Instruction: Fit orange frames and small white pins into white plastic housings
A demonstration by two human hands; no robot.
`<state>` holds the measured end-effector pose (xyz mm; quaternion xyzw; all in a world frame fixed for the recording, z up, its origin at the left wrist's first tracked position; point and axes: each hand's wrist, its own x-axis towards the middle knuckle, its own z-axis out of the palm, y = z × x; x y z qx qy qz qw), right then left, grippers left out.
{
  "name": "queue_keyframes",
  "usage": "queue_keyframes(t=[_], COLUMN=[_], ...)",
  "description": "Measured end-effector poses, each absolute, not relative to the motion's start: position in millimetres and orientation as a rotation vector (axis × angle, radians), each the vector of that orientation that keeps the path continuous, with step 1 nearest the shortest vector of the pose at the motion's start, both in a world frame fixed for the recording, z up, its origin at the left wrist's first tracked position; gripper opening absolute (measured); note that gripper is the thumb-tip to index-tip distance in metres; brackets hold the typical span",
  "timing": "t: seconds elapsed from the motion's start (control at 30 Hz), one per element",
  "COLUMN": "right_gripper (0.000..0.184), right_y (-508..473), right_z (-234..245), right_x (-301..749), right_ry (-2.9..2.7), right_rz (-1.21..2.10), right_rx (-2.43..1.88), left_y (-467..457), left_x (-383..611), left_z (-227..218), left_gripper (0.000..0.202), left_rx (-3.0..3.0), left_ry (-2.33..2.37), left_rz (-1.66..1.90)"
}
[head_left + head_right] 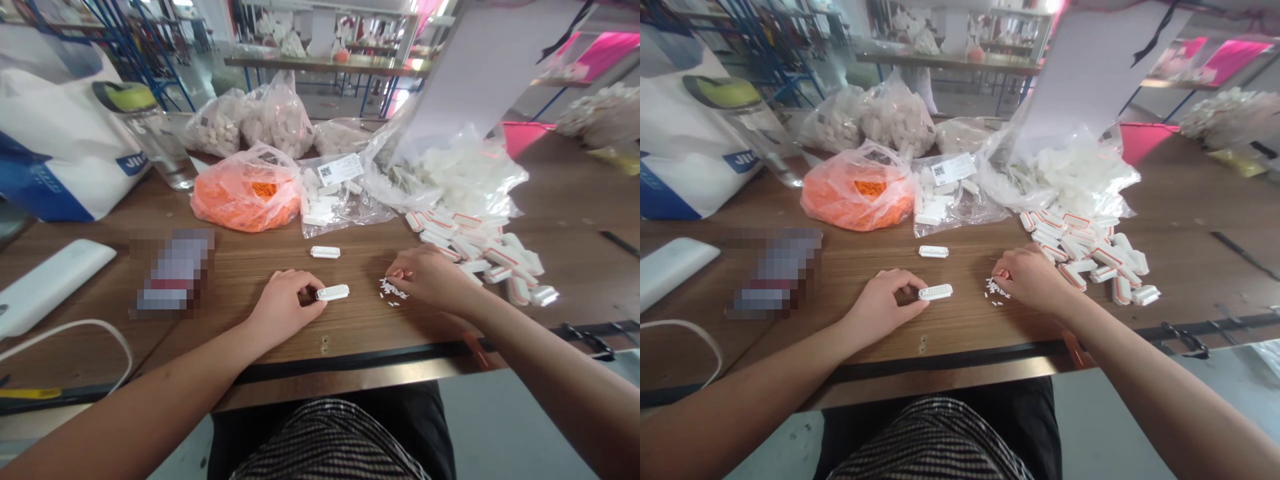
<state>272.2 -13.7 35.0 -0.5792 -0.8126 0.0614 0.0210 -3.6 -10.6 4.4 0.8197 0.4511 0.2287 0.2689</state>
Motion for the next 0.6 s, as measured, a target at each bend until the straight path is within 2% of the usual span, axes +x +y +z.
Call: queue_keyframes(t=[0.3, 0.6], right_gripper=[0.021, 0.019], right_y=[-14.0, -10.8], right_z=[39.2, 37.4], right_x=[272.0, 270.9], right_ry=[-2.456, -2.455], right_rz=[0.363, 0.288], right_rx=[-1.868, -1.955], left_y=[-10.7, -9.7], left_x=[-4.1, -3.4], left_z=[4.3, 2.8], left_gripper=[0.007, 0.008], left_rx=[2.216, 2.216], left_ry=[1.215, 1.199], left_rz=[0.635, 0.631])
